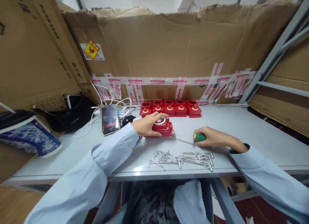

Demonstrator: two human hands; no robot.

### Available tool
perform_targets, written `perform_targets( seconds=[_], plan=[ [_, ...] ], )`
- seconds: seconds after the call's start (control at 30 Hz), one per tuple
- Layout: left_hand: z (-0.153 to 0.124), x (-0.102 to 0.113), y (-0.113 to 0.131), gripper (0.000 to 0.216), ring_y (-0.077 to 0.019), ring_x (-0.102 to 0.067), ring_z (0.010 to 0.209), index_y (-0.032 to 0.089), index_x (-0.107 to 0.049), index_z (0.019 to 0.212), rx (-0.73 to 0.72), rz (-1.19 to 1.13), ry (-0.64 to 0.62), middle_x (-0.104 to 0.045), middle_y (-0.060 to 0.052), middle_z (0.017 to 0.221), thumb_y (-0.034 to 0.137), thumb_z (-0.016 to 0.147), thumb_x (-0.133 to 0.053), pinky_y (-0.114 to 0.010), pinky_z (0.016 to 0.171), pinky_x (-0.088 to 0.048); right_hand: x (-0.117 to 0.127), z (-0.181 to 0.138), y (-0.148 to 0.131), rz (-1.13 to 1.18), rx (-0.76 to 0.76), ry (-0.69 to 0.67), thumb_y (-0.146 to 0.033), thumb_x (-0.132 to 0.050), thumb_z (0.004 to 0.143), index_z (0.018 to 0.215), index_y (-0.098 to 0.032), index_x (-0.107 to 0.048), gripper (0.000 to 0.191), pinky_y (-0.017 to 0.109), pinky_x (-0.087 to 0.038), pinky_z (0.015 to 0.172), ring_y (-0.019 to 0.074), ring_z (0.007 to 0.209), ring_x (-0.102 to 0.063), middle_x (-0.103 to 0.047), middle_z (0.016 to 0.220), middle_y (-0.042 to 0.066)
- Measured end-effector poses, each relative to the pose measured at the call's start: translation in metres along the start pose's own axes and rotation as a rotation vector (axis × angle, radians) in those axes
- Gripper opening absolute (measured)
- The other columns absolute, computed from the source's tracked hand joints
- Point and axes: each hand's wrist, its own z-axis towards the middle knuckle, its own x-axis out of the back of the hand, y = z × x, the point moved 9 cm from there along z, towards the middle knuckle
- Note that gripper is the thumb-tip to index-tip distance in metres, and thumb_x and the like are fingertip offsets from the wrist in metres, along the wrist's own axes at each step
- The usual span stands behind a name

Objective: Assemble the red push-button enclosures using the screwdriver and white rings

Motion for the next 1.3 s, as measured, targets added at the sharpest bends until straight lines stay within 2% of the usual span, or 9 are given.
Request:
perform_targets(
  seconds=[0.1,0.27,0.43,0.57,0.77,0.9,1.03,1.17,1.3],
  plan=[
    [0.011,-0.001,0.01,0.076,-0.0267,-0.05,0.116,0.026,-0.032,0.134,-0.046,-0.043,-0.02,-0.045,-0.011,0.131,0.033,0.071,-0.073,-0.042,0.095,-0.042,0.0,0.008,-0.001,-0.025,0.002,0.04,-0.047,-0.061,0.075,0.074,-0.017,-0.058,0.03,0.025,-0.031,0.058,0.0125,0.061,-0.046,-0.056,0.067,-0.001],
    [0.032,-0.018,0.027,0.078,-0.0285,-0.049,0.116,0.027,-0.033,0.133,-0.125,-0.065,-0.088,-0.047,-0.01,0.126,0.034,0.068,-0.076,-0.045,0.096,-0.041,0.003,0.018,-0.008,-0.091,0.01,0.128,-0.052,-0.057,0.077,0.072,-0.018,-0.055,0.034,0.026,-0.03,0.057,0.0125,0.06,-0.045,-0.055,0.065,-0.001],
    [0.044,-0.032,0.035,0.077,-0.03,-0.048,0.118,0.027,-0.035,0.133,-0.16,-0.061,-0.111,-0.048,-0.01,0.126,0.033,0.067,-0.075,-0.045,0.095,-0.041,0.004,0.022,-0.009,-0.114,-0.047,0.209,-0.046,-0.056,0.078,0.073,-0.019,-0.054,0.028,0.026,-0.03,0.056,0.013,0.058,-0.046,-0.058,0.066,0.001],
    [0.048,-0.038,0.034,0.078,-0.0299,-0.048,0.118,0.026,-0.035,0.133,-0.156,-0.054,-0.131,-0.047,-0.011,0.127,0.033,0.067,-0.076,-0.045,0.095,-0.041,0.006,0.019,-0.008,-0.107,-0.057,0.223,-0.045,-0.057,0.077,0.074,-0.019,-0.055,0.027,0.026,-0.031,0.055,0.014,0.059,-0.048,-0.059,0.067,0.001],
    [0.051,-0.044,0.038,0.077,-0.0292,-0.046,0.12,0.027,-0.036,0.131,-0.182,-0.031,-0.151,-0.047,-0.01,0.13,0.034,0.066,-0.077,-0.044,0.096,-0.04,0.023,0.006,-0.001,-0.082,-0.035,0.262,-0.032,-0.058,0.073,0.083,-0.019,-0.058,0.017,0.026,-0.037,0.06,0.0146,0.063,-0.052,-0.06,0.07,-0.001],
    [0.053,-0.045,0.039,0.077,-0.0295,-0.046,0.122,0.028,-0.037,0.131,-0.18,-0.019,-0.167,-0.048,-0.01,0.131,0.033,0.066,-0.078,-0.044,0.095,-0.04,0.027,0.004,-0.006,0.007,-0.01,0.282,-0.037,-0.059,0.075,0.106,-0.019,-0.058,0.037,0.029,-0.044,0.073,0.018,0.078,-0.059,-0.066,0.091,0.003],
    [0.054,-0.044,0.037,0.081,-0.0295,-0.044,0.124,0.029,-0.036,0.132,-0.175,-0.046,-0.168,-0.047,-0.009,0.135,0.034,0.064,-0.079,-0.044,0.098,-0.037,0.025,0.007,-0.017,0.076,0.062,0.303,-0.041,-0.066,0.072,0.12,-0.019,-0.052,0.055,0.033,-0.043,0.089,0.022,0.099,-0.059,-0.062,0.113,0.007],
    [0.056,-0.044,0.034,0.088,-0.0302,-0.04,0.129,0.027,-0.032,0.135,-0.18,-0.098,-0.165,-0.042,-0.009,0.142,0.034,0.062,-0.08,-0.045,0.103,-0.034,0.019,0.01,-0.021,0.119,0.135,0.273,-0.036,-0.071,0.068,0.128,-0.019,-0.047,0.067,0.034,-0.042,0.094,0.022,0.105,-0.058,-0.059,0.122,0.007],
    [0.058,-0.043,0.034,0.088,-0.0288,-0.043,0.128,0.023,-0.035,0.133,-0.213,-0.166,-0.152,-0.045,-0.01,0.139,0.032,0.059,-0.081,-0.042,0.103,-0.035,0.014,0.012,-0.02,0.146,0.154,0.255,-0.038,-0.073,0.066,0.128,-0.021,-0.048,0.069,0.034,-0.044,0.094,0.0221,0.106,-0.058,-0.06,0.123,0.006]
  ],
)
